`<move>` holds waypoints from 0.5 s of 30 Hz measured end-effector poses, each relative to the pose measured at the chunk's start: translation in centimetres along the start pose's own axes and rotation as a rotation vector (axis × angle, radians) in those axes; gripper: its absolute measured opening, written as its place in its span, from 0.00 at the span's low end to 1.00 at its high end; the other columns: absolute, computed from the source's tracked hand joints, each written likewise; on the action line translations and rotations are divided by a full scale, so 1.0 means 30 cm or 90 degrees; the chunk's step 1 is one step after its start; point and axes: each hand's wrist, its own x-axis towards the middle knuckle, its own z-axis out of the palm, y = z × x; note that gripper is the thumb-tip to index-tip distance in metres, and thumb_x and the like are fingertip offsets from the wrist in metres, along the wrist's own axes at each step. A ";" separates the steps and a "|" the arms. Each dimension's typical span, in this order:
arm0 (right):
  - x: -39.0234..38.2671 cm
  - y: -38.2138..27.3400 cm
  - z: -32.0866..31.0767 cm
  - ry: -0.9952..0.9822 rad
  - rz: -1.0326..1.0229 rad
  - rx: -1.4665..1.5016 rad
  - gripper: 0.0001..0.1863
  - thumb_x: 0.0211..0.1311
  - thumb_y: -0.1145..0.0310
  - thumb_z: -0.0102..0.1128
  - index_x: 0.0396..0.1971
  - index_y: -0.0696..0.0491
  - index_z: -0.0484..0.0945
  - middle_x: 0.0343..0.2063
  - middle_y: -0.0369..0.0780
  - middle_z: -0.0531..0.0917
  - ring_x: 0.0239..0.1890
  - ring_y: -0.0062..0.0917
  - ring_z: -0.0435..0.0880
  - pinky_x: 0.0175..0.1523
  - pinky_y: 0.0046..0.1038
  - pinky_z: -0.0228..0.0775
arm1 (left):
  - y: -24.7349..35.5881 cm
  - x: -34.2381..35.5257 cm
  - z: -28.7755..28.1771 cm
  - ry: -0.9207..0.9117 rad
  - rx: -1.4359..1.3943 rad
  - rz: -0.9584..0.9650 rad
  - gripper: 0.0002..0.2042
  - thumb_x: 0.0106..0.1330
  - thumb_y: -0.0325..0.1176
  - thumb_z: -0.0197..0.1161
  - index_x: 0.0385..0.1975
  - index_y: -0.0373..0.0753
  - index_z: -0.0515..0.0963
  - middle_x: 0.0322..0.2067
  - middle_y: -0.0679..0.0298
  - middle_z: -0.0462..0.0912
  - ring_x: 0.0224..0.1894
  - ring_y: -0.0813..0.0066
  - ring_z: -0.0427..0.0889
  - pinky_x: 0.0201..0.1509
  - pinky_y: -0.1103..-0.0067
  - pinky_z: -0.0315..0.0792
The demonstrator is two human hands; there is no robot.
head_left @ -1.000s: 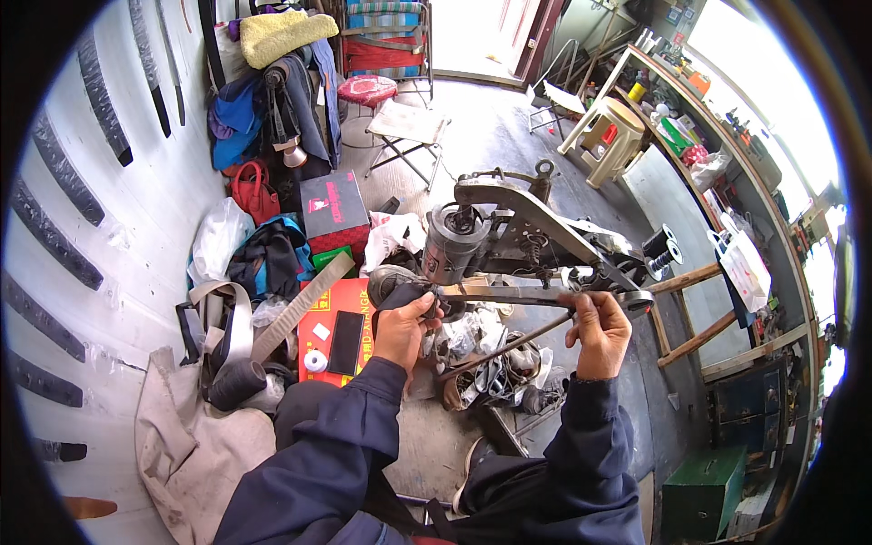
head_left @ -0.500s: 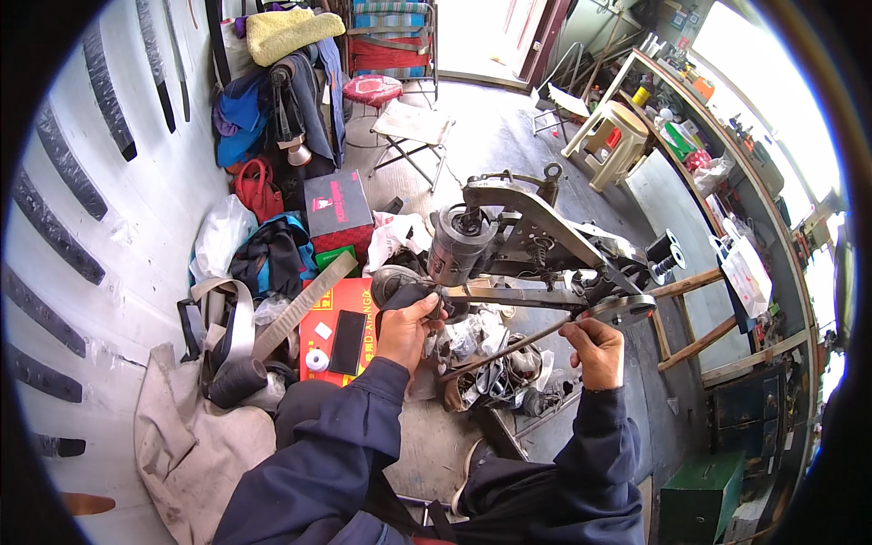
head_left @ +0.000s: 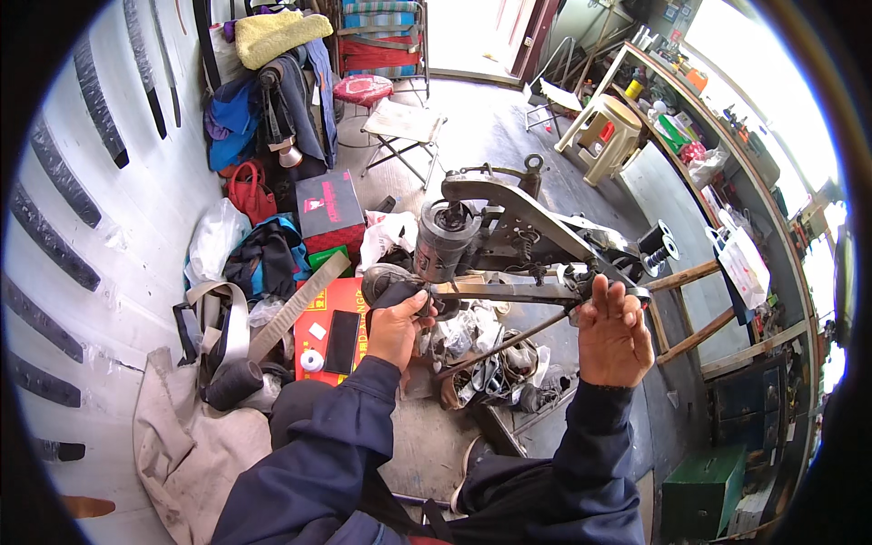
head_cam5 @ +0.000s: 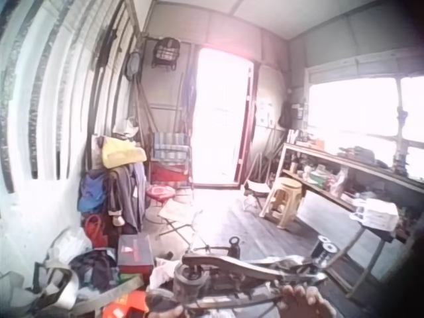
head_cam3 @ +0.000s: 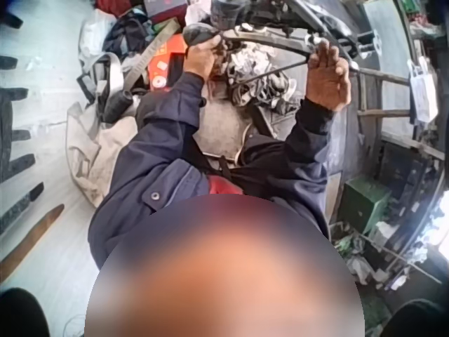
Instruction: The person prepares a sewing machine by threading it, then sews a grey shoe using the machine. The person handles the shoe and the machine throughout the task.
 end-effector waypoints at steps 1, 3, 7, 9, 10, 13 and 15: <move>0.003 -0.001 0.007 -0.007 0.012 0.029 0.05 0.70 0.66 0.52 0.36 0.51 0.71 0.49 0.43 0.81 0.60 0.35 0.73 0.61 0.38 0.63 | 0.000 -0.001 0.001 0.001 0.001 -0.001 0.08 0.68 0.31 0.63 0.39 0.33 0.82 0.34 0.63 0.84 0.36 0.72 0.81 0.40 0.74 0.75; 0.010 -0.001 0.016 -0.028 0.024 0.087 0.05 0.71 0.66 0.52 0.36 0.51 0.71 0.38 0.38 0.83 0.52 0.33 0.77 0.60 0.38 0.63 | 0.002 -0.003 0.001 0.002 0.001 -0.003 0.07 0.68 0.31 0.63 0.39 0.34 0.82 0.34 0.63 0.84 0.36 0.72 0.81 0.40 0.74 0.75; 0.007 -0.003 0.022 0.020 0.069 0.036 0.06 0.72 0.66 0.51 0.36 0.53 0.71 0.21 0.33 0.69 0.23 0.20 0.70 0.37 0.30 0.67 | 0.003 -0.001 0.002 0.000 0.003 0.000 0.07 0.68 0.31 0.63 0.39 0.34 0.81 0.34 0.63 0.83 0.36 0.71 0.81 0.40 0.74 0.75; -0.009 0.006 0.023 0.116 0.067 -0.072 0.06 0.72 0.69 0.51 0.35 0.54 0.72 0.18 0.31 0.65 0.17 0.17 0.64 0.26 0.25 0.61 | 0.002 0.000 0.001 0.000 0.001 -0.002 0.07 0.68 0.31 0.63 0.39 0.34 0.81 0.34 0.63 0.83 0.36 0.71 0.81 0.40 0.74 0.75; -0.016 0.006 0.022 0.137 0.084 -0.108 0.06 0.72 0.69 0.51 0.34 0.55 0.72 0.17 0.31 0.64 0.17 0.17 0.63 0.25 0.24 0.60 | 0.001 0.001 0.001 0.000 -0.001 -0.003 0.07 0.68 0.31 0.63 0.39 0.34 0.81 0.34 0.63 0.83 0.36 0.71 0.81 0.40 0.74 0.75; -0.029 0.013 0.015 0.195 0.099 -0.193 0.07 0.73 0.70 0.51 0.33 0.54 0.72 0.16 0.29 0.62 0.16 0.14 0.60 0.23 0.21 0.57 | -0.002 -0.001 -0.002 0.003 -0.005 -0.005 0.07 0.67 0.31 0.63 0.39 0.34 0.81 0.34 0.63 0.84 0.36 0.71 0.81 0.40 0.74 0.75; -0.031 0.016 0.007 0.201 0.101 -0.219 0.08 0.74 0.67 0.50 0.33 0.52 0.71 0.16 0.27 0.62 0.16 0.12 0.60 0.23 0.20 0.59 | -0.004 0.000 -0.003 0.010 -0.005 -0.009 0.07 0.67 0.31 0.63 0.39 0.34 0.82 0.34 0.63 0.84 0.36 0.70 0.82 0.40 0.74 0.75</move>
